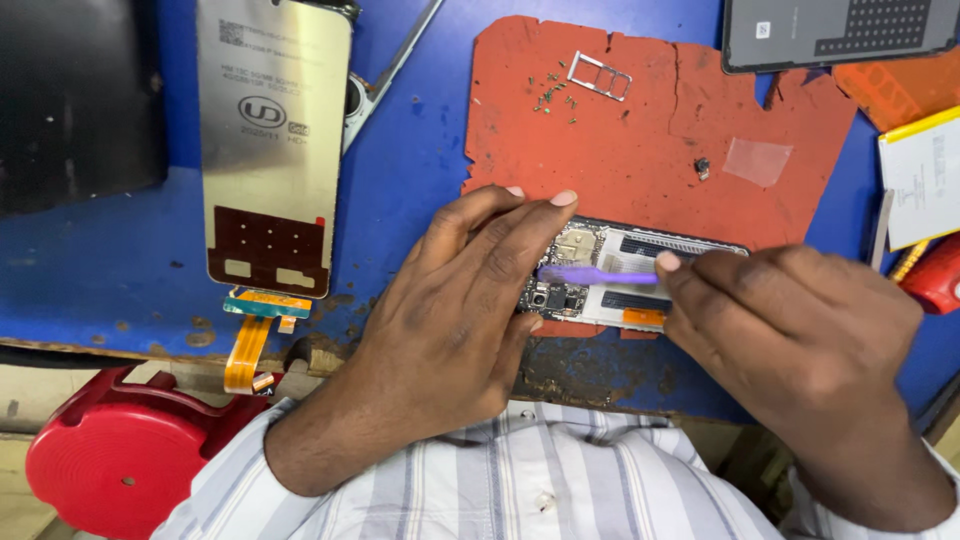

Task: The person disassembles a smartphone by removing the screen assembly and detaching internal connectors. They then clean the exposed motherboard and internal components using a toothbrush. The person handles the phone, screen, and tools throughout the process.

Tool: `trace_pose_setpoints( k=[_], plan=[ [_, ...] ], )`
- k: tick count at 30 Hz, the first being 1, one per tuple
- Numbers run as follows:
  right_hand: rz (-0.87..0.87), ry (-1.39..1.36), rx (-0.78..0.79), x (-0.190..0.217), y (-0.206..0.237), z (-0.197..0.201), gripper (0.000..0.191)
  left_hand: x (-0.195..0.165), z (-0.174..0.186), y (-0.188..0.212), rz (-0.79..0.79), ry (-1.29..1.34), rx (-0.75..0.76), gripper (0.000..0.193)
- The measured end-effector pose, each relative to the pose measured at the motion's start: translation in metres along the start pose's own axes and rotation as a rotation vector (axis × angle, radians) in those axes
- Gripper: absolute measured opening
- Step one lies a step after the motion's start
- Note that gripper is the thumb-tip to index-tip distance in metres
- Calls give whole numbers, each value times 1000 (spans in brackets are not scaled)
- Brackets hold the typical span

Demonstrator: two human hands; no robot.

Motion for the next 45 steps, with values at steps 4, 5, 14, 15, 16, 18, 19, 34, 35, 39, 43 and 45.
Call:
trace_pose_setpoints(
  k=[4, 5, 14, 15, 16, 18, 19, 34, 35, 39, 43, 45],
  plan=[
    [-1, 20, -5, 1, -2, 5, 18, -2, 0, 0, -18, -8, -14, 83],
    [6, 13, 2, 2, -3, 5, 20, -2, 1, 0, -17, -10, -15, 83],
    [5, 7, 4, 0, -2, 4, 21, -3, 1, 0, -19, -6, -16, 83],
    [5, 4, 3, 1, -2, 4, 20, -3, 2, 1, -17, -8, -17, 82],
    [3, 2, 1, 1, -1, 3, 19, -2, 2, 1, -11, -15, -20, 82],
    [1, 12, -6, 0, -1, 2, 18, -2, 1, 0, -8, -21, -11, 82],
    [3, 25, -14, -1, -1, 2, 19, -2, 0, 0, -8, -18, -10, 82],
    [3, 33, 11, 2, 0, 6, 19, -2, 0, 0, -19, -21, -25, 84],
    [-3, 22, 28, 2, 0, 6, 20, -1, 0, 0, -16, -21, -24, 85],
    [-5, 63, -8, 2, -2, 7, 15, -1, -2, -1, -11, -34, -16, 85],
    [-2, 47, 6, 2, -3, 7, 15, -2, -1, 0, -26, -33, -27, 85],
    [6, 26, 25, 3, -2, 6, 17, -1, -1, 0, -9, -32, -14, 85]
  ],
)
Point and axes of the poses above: each hand's wrist, its own y-axis away from the middle knuckle, its own z-axis out of the back of the hand, x = y × z, the point moved 8 cm from there along -y, towards the middle knuckle, and after that the axes turned 12 degrees about x, right-handed, at the moved point
